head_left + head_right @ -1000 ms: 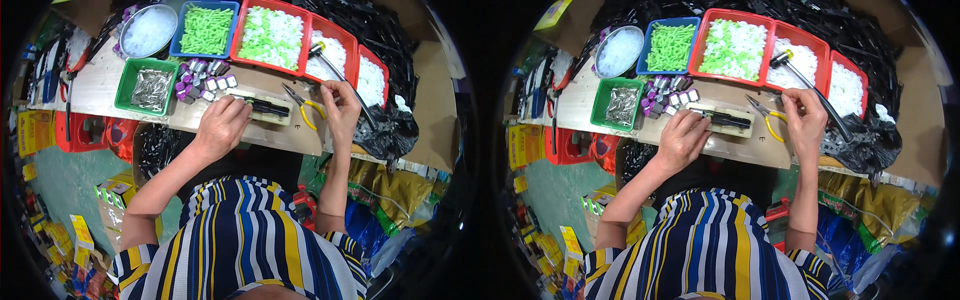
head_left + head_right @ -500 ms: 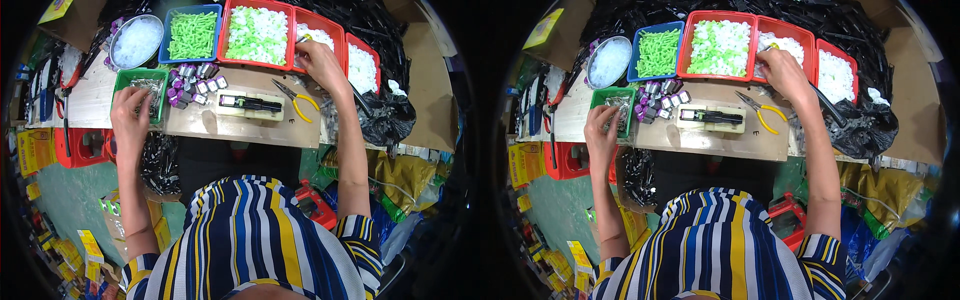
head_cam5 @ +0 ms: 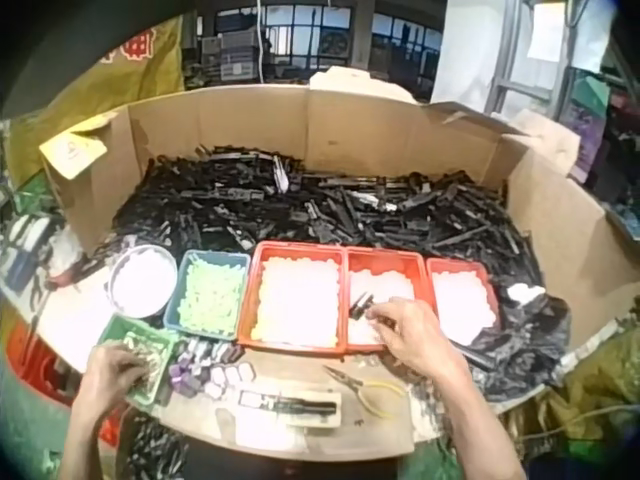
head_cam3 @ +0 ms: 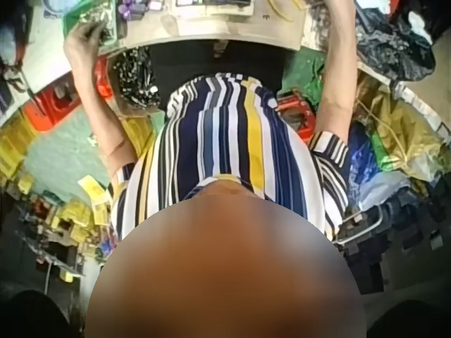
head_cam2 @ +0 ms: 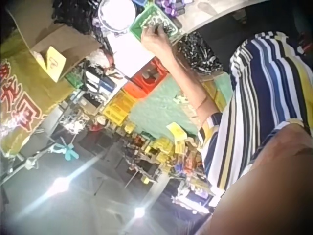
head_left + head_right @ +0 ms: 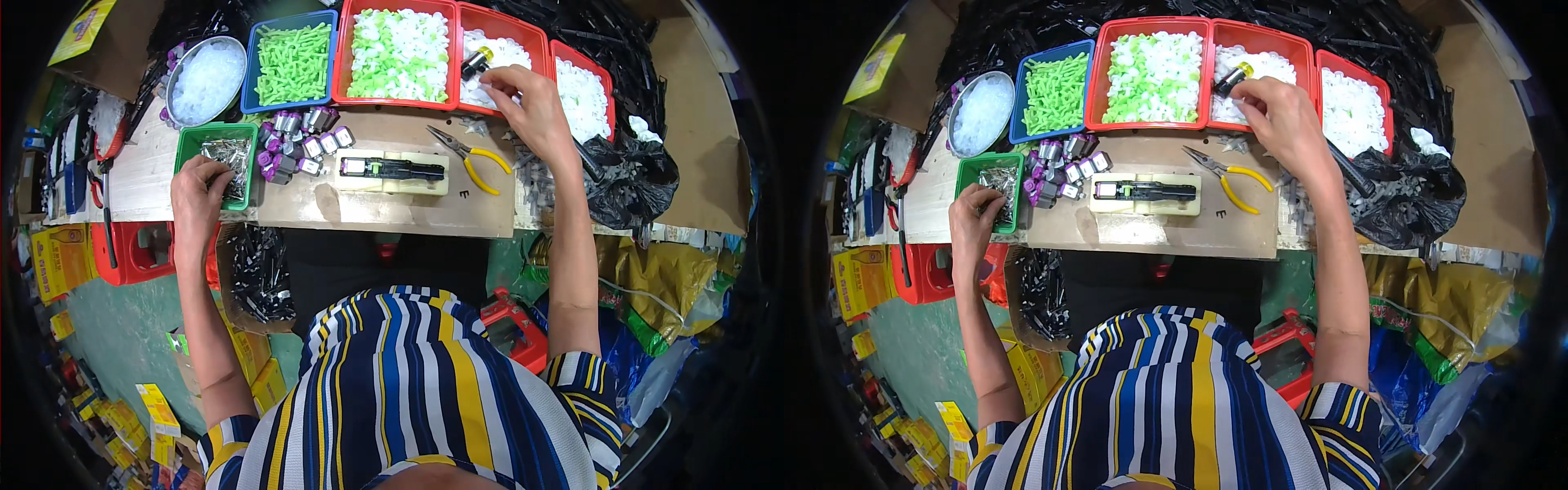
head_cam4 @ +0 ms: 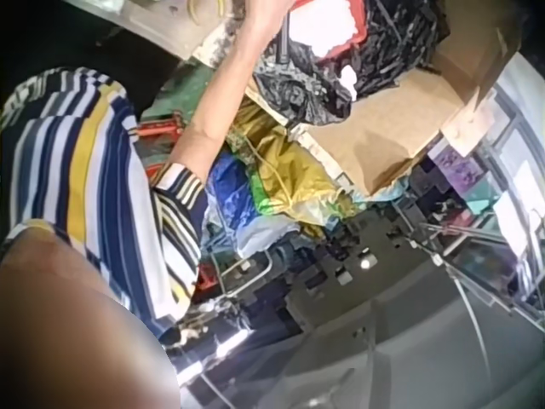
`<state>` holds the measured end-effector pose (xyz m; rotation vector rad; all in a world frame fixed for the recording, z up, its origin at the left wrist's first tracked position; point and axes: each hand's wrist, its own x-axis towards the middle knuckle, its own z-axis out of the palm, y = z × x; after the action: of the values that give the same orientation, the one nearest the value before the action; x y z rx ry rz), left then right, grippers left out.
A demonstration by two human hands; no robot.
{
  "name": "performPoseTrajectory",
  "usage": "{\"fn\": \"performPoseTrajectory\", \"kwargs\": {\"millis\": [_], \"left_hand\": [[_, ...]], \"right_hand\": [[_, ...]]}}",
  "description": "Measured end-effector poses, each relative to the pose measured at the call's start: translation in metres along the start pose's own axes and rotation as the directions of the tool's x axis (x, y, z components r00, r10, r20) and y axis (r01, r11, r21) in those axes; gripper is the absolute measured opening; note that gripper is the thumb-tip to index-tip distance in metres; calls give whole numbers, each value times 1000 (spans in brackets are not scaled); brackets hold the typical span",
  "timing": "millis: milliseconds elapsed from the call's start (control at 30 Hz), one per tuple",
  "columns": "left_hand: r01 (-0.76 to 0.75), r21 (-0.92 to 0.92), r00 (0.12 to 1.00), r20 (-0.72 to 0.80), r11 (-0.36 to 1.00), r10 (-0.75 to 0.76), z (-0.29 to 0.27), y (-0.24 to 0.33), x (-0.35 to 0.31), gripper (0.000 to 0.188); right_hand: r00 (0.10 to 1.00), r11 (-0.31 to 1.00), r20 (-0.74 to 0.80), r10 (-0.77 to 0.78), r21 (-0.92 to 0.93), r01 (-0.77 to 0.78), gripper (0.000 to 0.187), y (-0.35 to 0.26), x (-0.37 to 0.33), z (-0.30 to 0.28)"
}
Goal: Assembling small electronic components into a black housing unit using various small parts and a hammer.
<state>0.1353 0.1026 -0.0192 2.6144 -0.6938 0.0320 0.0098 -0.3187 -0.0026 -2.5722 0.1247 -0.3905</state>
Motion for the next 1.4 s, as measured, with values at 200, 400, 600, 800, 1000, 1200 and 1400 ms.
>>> {"fn": "performPoseTrajectory", "kwargs": {"millis": [200,400,600,800,1000,1200,1400], "left_hand": [[-59,-2,998,-27,998,59,4,-3,-2,7],[-89,-30,993,-79,996,87,-1,-1,-4,7],[-121,-4,977,-175,993,118,-8,4,-9,8],[-129,-48,972,-206,991,116,-12,32,-13,9],[-197,-138,956,-249,971,158,0,66,-13,10],[-319,-224,908,-350,921,230,21,87,-16,10],[-493,-318,816,-491,810,304,48,135,-17,11]], "right_hand": [[976,988,184,-118,118,98,15,-26,-56,11],[957,997,287,-37,75,16,18,-35,-70,17],[996,982,37,-75,-172,80,16,-14,-22,-4],[982,936,188,-2,-346,68,15,17,25,18],[970,934,242,-2,-345,88,14,15,33,14],[989,997,139,53,-68,-44,13,0,17,0],[951,714,100,292,639,-286,10,-55,-32,17]]}}
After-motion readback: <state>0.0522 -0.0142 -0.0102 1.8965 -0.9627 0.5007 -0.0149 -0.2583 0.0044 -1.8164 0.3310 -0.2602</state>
